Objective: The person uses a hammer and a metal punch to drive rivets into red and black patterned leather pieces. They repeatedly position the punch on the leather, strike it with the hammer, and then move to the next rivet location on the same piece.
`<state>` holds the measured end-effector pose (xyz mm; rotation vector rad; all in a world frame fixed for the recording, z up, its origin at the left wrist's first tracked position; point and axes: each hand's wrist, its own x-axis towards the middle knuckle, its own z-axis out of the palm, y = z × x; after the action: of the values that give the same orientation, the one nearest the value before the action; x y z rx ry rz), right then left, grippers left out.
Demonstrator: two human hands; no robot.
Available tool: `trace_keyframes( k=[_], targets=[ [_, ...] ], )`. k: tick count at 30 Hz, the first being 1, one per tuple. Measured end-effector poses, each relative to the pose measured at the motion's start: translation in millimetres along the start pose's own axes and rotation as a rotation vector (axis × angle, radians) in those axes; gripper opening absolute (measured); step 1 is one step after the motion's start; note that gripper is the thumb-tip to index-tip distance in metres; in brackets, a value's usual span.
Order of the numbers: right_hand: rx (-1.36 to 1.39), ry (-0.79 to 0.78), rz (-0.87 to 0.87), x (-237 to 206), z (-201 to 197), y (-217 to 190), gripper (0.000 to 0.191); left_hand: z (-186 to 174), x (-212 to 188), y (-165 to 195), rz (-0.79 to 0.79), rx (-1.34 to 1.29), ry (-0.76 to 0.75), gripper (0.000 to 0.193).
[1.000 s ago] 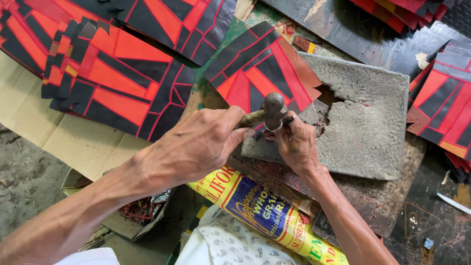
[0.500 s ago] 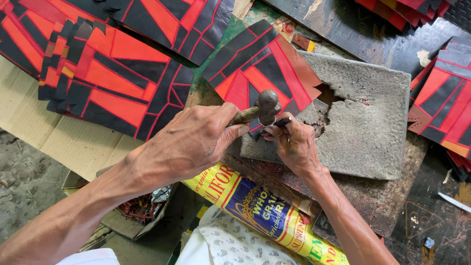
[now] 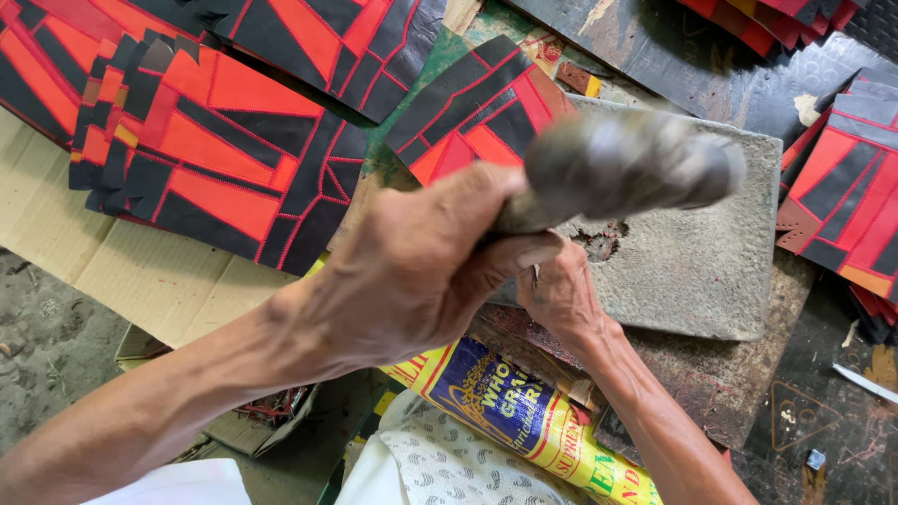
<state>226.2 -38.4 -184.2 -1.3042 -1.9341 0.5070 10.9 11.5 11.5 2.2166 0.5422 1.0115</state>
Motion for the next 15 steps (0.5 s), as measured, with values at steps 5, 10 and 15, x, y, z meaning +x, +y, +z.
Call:
trace_keyframes(
  k=[5,10,15],
  targets=[
    [-0.003,0.011,0.075,0,1,-1,0.023,12,-13,-25,-0.388,0.291,-0.469,0.027],
    [0.243,0.035,0.292,6,-2,1,0.020,4,-24,-35,-0.401,0.220,-0.380,0.028],
    [0.305,0.025,0.316,8,0,2,0.007,-3,-24,-34,-0.428,0.273,-0.377,0.029]
  ],
)
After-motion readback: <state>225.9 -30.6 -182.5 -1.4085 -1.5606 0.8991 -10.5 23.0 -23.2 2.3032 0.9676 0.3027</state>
